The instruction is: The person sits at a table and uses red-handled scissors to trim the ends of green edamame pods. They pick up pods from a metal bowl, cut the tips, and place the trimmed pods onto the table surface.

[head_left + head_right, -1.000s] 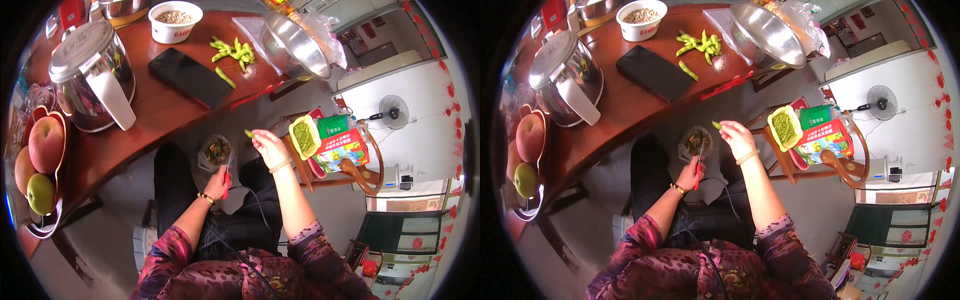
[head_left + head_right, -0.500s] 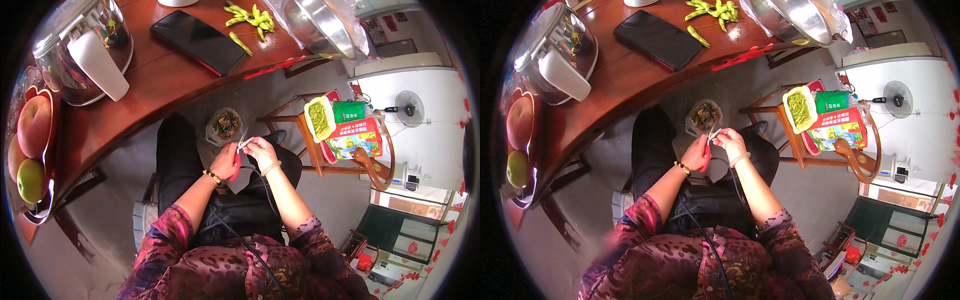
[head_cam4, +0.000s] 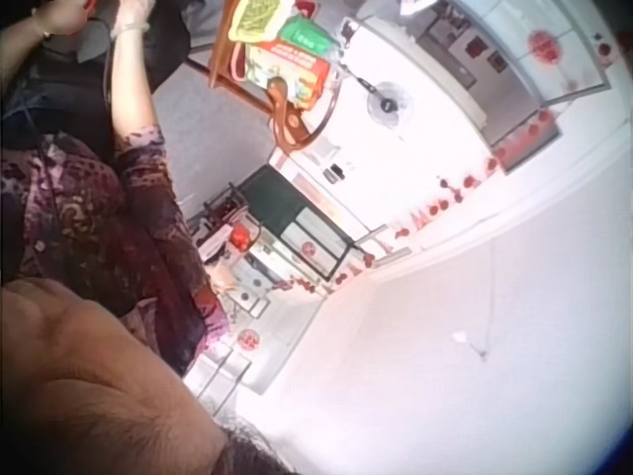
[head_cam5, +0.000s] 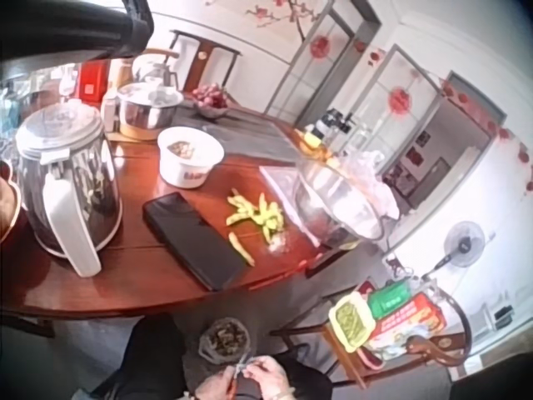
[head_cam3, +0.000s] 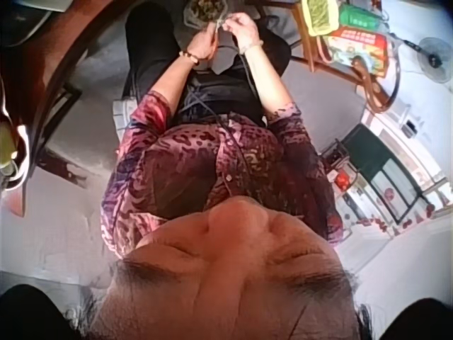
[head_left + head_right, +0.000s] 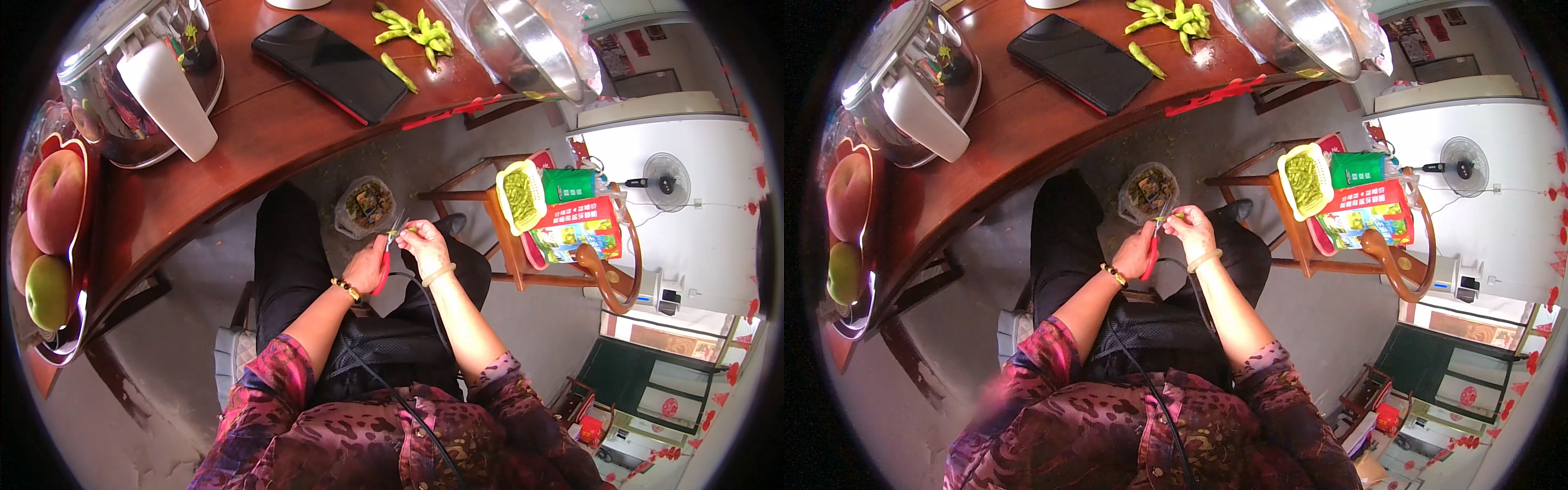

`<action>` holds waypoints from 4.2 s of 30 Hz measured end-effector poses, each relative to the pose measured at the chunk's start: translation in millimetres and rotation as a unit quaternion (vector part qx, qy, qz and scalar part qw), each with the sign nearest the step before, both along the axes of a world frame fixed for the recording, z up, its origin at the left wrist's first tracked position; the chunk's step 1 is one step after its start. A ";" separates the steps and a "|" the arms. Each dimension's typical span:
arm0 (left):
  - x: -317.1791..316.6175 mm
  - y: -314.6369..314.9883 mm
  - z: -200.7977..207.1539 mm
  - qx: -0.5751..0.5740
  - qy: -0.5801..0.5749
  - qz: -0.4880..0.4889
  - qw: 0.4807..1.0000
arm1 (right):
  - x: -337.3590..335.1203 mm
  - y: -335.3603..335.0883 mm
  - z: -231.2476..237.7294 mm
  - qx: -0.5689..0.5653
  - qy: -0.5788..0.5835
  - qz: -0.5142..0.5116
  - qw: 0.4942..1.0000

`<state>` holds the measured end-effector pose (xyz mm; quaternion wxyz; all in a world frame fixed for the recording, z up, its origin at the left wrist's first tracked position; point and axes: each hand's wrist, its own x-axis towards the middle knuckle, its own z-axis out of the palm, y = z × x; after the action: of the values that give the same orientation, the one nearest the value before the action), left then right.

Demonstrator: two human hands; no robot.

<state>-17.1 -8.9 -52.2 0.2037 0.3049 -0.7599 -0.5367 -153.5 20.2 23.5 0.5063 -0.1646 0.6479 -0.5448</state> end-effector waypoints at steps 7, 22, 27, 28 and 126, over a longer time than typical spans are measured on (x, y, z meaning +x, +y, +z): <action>-2.5 2.4 -5.8 0.029 -0.035 -0.028 0.999 | -7.2 6.3 -16.1 0.009 -0.059 -0.049 0.997; 2.2 -0.2 12.6 -0.013 -0.024 -0.005 1.000 | -15.5 13.5 -16.0 0.066 0.102 0.134 0.984; 1.0 1.8 7.7 -0.014 -0.021 -0.015 1.000 | -23.2 15.8 -23.6 0.057 0.098 0.165 0.980; 1.2 1.0 8.2 -0.015 -0.023 -0.015 1.000 | -22.6 14.6 -21.8 0.057 0.093 0.167 0.980; 5.2 -7.0 24.4 0.042 0.018 -0.036 0.998 | -17.1 17.9 17.5 0.058 0.013 0.144 0.988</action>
<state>-11.9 -15.9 -27.8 0.1846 0.2762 -0.7436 -0.5803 -170.6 38.1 40.9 0.5797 -0.2337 0.6548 -0.4249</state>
